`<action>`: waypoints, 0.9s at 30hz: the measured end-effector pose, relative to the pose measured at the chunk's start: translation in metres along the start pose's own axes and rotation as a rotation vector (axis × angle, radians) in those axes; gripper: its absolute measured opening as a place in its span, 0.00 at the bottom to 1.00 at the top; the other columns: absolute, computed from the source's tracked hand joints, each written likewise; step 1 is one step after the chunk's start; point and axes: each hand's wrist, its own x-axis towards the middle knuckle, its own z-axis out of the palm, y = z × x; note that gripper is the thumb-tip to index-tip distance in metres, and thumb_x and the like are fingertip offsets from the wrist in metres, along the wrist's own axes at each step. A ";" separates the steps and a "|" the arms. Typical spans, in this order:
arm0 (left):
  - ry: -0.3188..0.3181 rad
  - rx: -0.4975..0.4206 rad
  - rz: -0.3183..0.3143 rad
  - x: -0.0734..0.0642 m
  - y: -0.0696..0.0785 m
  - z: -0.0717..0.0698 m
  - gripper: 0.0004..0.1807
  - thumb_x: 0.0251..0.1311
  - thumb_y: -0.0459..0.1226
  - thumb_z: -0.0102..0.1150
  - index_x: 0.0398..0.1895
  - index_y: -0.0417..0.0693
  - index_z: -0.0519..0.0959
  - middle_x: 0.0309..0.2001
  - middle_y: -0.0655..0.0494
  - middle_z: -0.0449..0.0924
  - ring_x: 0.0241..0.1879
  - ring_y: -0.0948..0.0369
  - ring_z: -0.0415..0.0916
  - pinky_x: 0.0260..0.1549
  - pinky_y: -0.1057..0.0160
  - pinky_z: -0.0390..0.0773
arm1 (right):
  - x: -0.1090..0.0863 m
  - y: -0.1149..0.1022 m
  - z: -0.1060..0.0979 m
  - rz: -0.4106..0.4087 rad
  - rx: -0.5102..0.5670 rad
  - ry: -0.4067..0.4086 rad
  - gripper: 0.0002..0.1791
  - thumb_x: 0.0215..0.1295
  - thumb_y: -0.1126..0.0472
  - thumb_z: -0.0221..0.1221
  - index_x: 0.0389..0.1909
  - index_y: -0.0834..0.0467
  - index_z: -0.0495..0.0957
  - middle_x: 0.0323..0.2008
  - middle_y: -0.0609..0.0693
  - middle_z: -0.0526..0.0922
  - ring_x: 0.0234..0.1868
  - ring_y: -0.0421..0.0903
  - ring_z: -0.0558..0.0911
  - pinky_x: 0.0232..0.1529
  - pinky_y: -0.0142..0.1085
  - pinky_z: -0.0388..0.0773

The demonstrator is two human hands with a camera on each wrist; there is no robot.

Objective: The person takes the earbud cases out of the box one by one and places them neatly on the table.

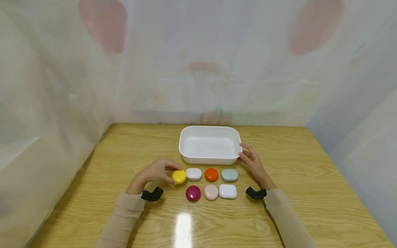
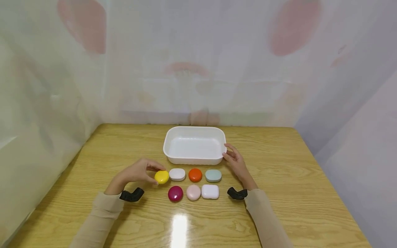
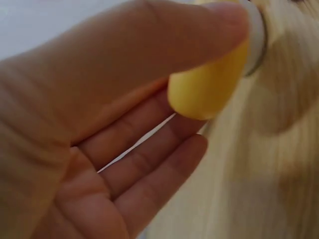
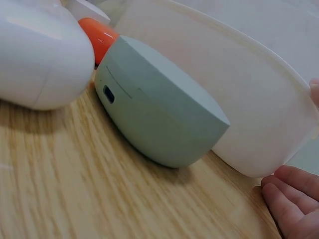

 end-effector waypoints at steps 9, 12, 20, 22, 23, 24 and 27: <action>-0.068 -0.004 -0.039 -0.004 -0.007 0.006 0.25 0.43 0.33 0.76 0.49 0.42 0.83 0.50 0.45 0.84 0.49 0.58 0.81 0.51 0.64 0.81 | -0.001 -0.001 0.000 0.004 -0.005 -0.013 0.27 0.74 0.59 0.50 0.69 0.62 0.58 0.55 0.59 0.77 0.47 0.23 0.77 0.49 0.18 0.75; -0.082 0.012 -0.041 -0.003 -0.008 0.010 0.24 0.42 0.33 0.76 0.48 0.43 0.83 0.50 0.46 0.84 0.48 0.59 0.80 0.51 0.64 0.81 | -0.004 -0.001 -0.001 0.022 -0.025 -0.012 0.27 0.74 0.59 0.49 0.70 0.61 0.58 0.59 0.67 0.72 0.48 0.22 0.76 0.49 0.17 0.74; -0.105 0.041 -0.030 -0.001 -0.009 0.013 0.25 0.41 0.32 0.77 0.47 0.43 0.81 0.48 0.49 0.84 0.46 0.63 0.78 0.52 0.68 0.78 | -0.003 0.002 -0.001 -0.020 0.018 -0.015 0.27 0.73 0.59 0.51 0.69 0.61 0.59 0.46 0.37 0.76 0.48 0.24 0.78 0.49 0.18 0.76; -0.114 0.040 -0.022 -0.001 -0.010 0.014 0.26 0.41 0.33 0.77 0.48 0.42 0.80 0.48 0.48 0.83 0.46 0.62 0.77 0.52 0.67 0.78 | -0.002 0.004 0.000 -0.017 0.019 -0.014 0.27 0.73 0.59 0.51 0.69 0.61 0.59 0.46 0.38 0.77 0.47 0.24 0.78 0.49 0.18 0.76; -0.118 0.035 -0.029 -0.002 -0.009 0.014 0.27 0.41 0.34 0.77 0.49 0.43 0.79 0.48 0.49 0.83 0.47 0.62 0.77 0.53 0.67 0.78 | -0.003 0.005 0.000 -0.013 0.015 -0.015 0.27 0.73 0.59 0.51 0.69 0.61 0.59 0.47 0.40 0.77 0.47 0.24 0.78 0.49 0.18 0.76; -0.120 0.039 -0.030 -0.002 -0.009 0.013 0.28 0.41 0.34 0.77 0.50 0.43 0.79 0.49 0.48 0.82 0.48 0.61 0.77 0.53 0.66 0.78 | -0.003 0.005 0.001 -0.006 0.015 -0.012 0.27 0.73 0.59 0.51 0.69 0.61 0.59 0.48 0.43 0.77 0.47 0.24 0.78 0.48 0.18 0.76; -0.071 0.059 -0.028 -0.003 -0.007 0.008 0.30 0.44 0.38 0.76 0.53 0.41 0.77 0.52 0.46 0.81 0.51 0.54 0.77 0.56 0.57 0.78 | -0.003 0.004 0.001 0.020 0.005 -0.007 0.28 0.73 0.59 0.51 0.70 0.61 0.58 0.55 0.57 0.76 0.48 0.24 0.78 0.49 0.18 0.76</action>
